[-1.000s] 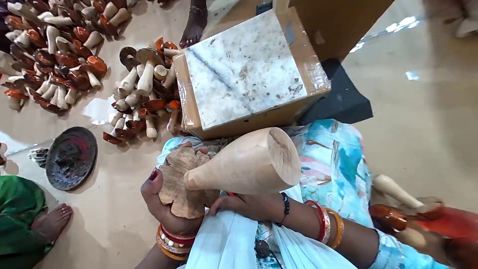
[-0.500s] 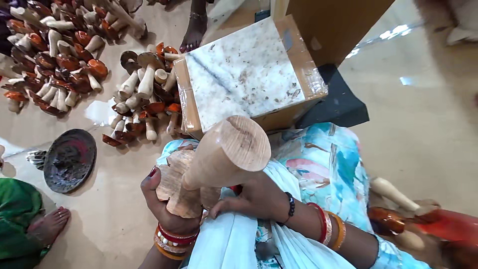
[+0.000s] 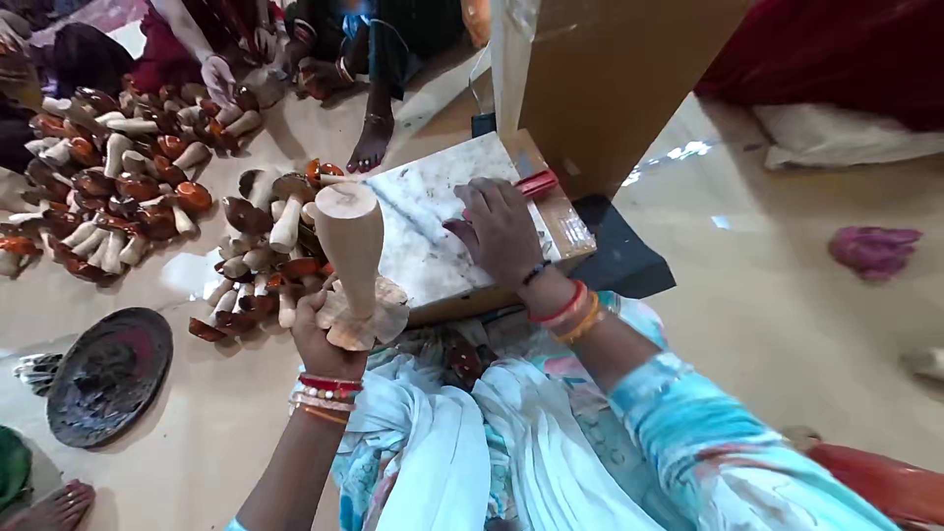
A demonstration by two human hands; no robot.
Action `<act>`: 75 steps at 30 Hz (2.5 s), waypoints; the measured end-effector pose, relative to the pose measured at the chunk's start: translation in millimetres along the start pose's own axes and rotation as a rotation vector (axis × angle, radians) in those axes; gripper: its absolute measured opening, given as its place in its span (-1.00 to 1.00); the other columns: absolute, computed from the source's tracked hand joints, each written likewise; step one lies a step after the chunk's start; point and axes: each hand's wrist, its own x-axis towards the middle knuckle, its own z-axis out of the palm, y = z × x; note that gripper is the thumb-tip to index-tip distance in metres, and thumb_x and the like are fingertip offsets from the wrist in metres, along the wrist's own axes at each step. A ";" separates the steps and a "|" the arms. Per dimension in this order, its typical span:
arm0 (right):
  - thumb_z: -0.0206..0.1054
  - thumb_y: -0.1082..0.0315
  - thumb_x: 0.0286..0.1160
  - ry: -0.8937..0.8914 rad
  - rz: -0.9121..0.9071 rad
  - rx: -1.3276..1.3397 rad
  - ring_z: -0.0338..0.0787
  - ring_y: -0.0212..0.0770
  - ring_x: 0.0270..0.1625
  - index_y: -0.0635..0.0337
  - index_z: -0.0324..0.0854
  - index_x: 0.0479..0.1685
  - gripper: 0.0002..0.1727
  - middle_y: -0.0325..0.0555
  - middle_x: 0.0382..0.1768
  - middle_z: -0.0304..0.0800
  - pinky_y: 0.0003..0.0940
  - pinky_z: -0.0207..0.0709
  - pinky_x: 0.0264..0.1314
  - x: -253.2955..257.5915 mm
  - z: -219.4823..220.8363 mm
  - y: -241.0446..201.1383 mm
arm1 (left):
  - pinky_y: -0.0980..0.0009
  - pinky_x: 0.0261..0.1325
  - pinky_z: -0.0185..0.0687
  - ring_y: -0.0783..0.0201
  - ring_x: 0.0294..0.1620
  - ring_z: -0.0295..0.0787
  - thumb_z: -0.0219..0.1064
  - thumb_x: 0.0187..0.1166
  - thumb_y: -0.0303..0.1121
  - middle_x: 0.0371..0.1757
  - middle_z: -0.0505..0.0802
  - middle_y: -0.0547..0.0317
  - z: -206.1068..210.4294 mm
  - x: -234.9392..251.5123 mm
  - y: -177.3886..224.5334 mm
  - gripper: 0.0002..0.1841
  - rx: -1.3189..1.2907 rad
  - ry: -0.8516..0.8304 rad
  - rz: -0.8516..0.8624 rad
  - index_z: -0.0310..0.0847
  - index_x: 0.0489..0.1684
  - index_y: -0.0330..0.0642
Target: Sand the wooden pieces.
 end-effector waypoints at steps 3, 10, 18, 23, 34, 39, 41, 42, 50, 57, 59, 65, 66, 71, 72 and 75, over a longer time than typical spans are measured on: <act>0.17 0.21 0.75 0.054 0.023 0.212 0.83 0.08 0.12 0.36 0.70 0.09 -0.64 0.18 0.02 0.81 -0.04 0.70 0.21 -49.2 -11.2 -52.2 | 0.38 0.03 0.79 0.40 -0.07 0.84 -0.24 0.78 -0.33 -0.09 0.86 0.25 2.6 37.2 -7.8 -0.60 0.119 -0.058 0.100 0.56 0.23 -0.13; 0.28 0.13 0.67 -1.146 0.459 0.145 0.56 0.35 0.51 0.38 0.45 0.52 -0.41 0.38 0.42 0.57 0.28 0.43 0.50 -112.7 28.6 -75.1 | 0.45 0.28 0.67 0.47 0.12 0.76 -0.02 0.70 -0.49 0.14 0.83 0.23 1.9 100.6 -30.3 -0.67 0.588 -0.309 0.407 0.64 0.22 -0.33; 0.28 0.45 0.61 -1.163 0.516 0.126 0.54 0.40 0.51 0.44 0.51 0.46 -0.55 0.43 0.47 0.52 0.29 0.43 0.49 -104.5 25.1 -78.8 | 0.50 0.11 0.68 0.57 -0.10 0.75 0.17 0.68 -0.45 -0.12 0.83 0.20 -1.9 106.3 -40.7 -0.80 0.839 -0.323 0.429 0.65 0.05 -0.37; 0.28 0.47 0.62 -0.764 0.417 0.110 0.78 0.24 0.20 0.23 0.80 0.12 -0.76 0.25 0.22 0.71 0.12 0.69 0.19 -111.9 -30.0 -77.6 | 0.35 0.30 0.69 0.38 0.16 0.76 -0.20 0.86 -0.30 0.15 0.78 0.19 28.8 84.4 7.7 -0.60 0.476 -0.164 0.506 0.46 0.33 -0.33; 0.32 0.50 0.59 -0.107 0.392 0.449 0.84 -0.17 -0.23 0.28 0.63 0.06 -0.84 0.01 -0.17 0.82 -0.19 0.74 -0.17 -76.9 -62.1 -66.5 | 0.46 -0.11 0.78 0.42 -0.26 0.77 0.40 0.56 -0.43 -0.25 0.79 0.14 90.7 83.5 8.9 -0.84 0.562 -0.445 0.875 0.69 -0.21 -0.41; 0.18 0.44 0.68 -0.066 0.431 0.607 0.74 -0.08 0.15 0.12 0.55 0.49 -0.58 0.08 0.23 0.66 -0.08 0.66 0.13 -55.0 -32.2 -70.1 | 0.41 -0.37 0.80 0.42 -0.45 0.74 0.38 0.50 -0.43 -0.25 0.76 0.22 94.9 83.0 -8.0 -0.75 0.349 -0.421 0.756 0.52 0.01 -0.36; 0.27 0.45 0.62 -0.040 0.459 0.636 0.72 0.02 0.18 0.12 0.45 0.63 -0.45 0.18 0.29 0.62 -0.01 0.64 0.14 -52.8 -22.0 -73.3 | 0.46 -0.28 0.82 0.45 -0.34 0.75 0.41 0.54 -0.37 -0.12 0.74 0.08 94.3 79.2 -12.2 -0.69 0.458 -0.347 0.889 0.53 0.01 -0.46; 0.32 0.42 0.61 -0.049 0.496 0.653 0.75 -0.01 0.12 0.14 0.37 0.65 -0.41 0.18 0.28 0.61 -0.03 0.68 0.09 -52.7 -21.3 -73.2 | 0.50 -0.15 0.79 0.44 -0.22 0.75 0.45 0.55 -0.30 -0.07 0.75 0.01 92.0 77.1 -12.7 -0.63 0.547 -0.300 0.966 0.55 0.02 -0.48; 0.46 0.53 0.45 -0.007 0.510 0.817 0.83 -0.25 0.04 0.16 0.52 0.45 -0.47 -0.04 0.16 0.81 -0.31 0.74 0.07 -43.5 -37.2 -80.3 | 0.38 0.28 0.60 0.20 0.21 0.68 0.50 0.49 -0.21 0.07 0.75 -0.14 81.3 83.6 19.6 -0.63 0.773 -0.476 1.003 0.57 -0.13 -0.39; 0.36 0.31 0.64 0.040 0.569 0.602 0.86 -0.24 -0.15 0.25 0.41 0.47 -0.51 0.02 0.04 0.83 -0.27 0.76 -0.07 -42.6 -6.3 -79.5 | 0.46 -0.26 0.79 0.47 -0.36 0.75 0.32 0.42 -0.53 -0.28 0.78 0.17 94.0 86.4 0.5 -0.88 0.450 -0.461 0.963 0.58 -0.21 -0.41; 0.37 0.31 0.65 -0.056 0.547 0.505 0.80 -0.10 -0.32 0.30 0.35 0.41 -0.53 0.10 -0.12 0.79 -0.19 0.71 -0.26 -35.1 -19.9 -86.0 | 0.48 -0.28 0.78 0.50 -0.37 0.74 0.31 0.41 -0.54 -0.32 0.78 0.24 93.9 86.2 0.0 -0.93 0.432 -0.457 0.949 0.59 -0.26 -0.36; 0.34 0.27 0.69 -0.055 0.438 0.212 0.86 0.12 -0.23 0.38 0.36 0.28 -0.58 0.22 -0.15 0.74 0.02 0.74 -0.24 -20.8 -15.3 -95.1 | 0.51 -0.33 0.77 0.51 -0.39 0.73 0.30 0.40 -0.56 -0.34 0.74 0.27 94.4 87.1 -0.6 -0.96 0.437 -0.411 0.973 0.56 -0.30 -0.32; 0.35 0.26 0.68 -0.025 0.420 0.190 0.84 0.05 -0.32 0.34 0.37 0.24 -0.61 0.15 -0.21 0.74 -0.05 0.72 -0.36 -28.8 -14.7 -96.9 | 0.51 -0.34 0.77 0.51 -0.40 0.73 0.30 0.40 -0.55 -0.35 0.74 0.27 94.0 86.6 -0.3 -0.96 0.438 -0.404 0.970 0.56 -0.31 -0.32; 0.29 0.33 0.70 -0.068 0.347 0.061 0.87 0.08 -0.24 0.38 0.50 0.20 -0.70 0.21 -0.09 0.77 -0.06 0.69 -0.29 -7.6 -21.2 -100.2 | 0.53 -0.33 0.75 0.54 -0.41 0.73 0.31 0.37 -0.54 -0.37 0.75 0.29 98.5 87.4 2.3 -0.96 0.465 -0.361 0.948 0.57 -0.33 -0.31; 0.28 0.33 0.70 -0.064 0.334 0.031 0.86 0.06 -0.27 0.36 0.49 0.20 -0.71 0.19 -0.11 0.76 -0.09 0.68 -0.34 -9.6 -20.0 -99.6 | 0.52 -0.33 0.75 0.53 -0.41 0.73 0.30 0.37 -0.54 -0.36 0.75 0.28 98.8 87.9 1.1 -0.96 0.466 -0.351 0.957 0.57 -0.33 -0.31; 0.34 0.28 0.65 0.055 0.332 0.012 0.77 -0.02 -0.54 0.31 0.51 0.09 -0.72 0.08 -0.31 0.76 -0.11 0.57 -0.63 -31.6 -5.5 -94.2 | 0.50 -0.38 0.74 0.50 -0.43 0.72 0.29 0.39 -0.53 -0.37 0.75 0.22 99.3 88.8 -1.4 -0.95 0.467 -0.319 1.000 0.56 -0.33 -0.34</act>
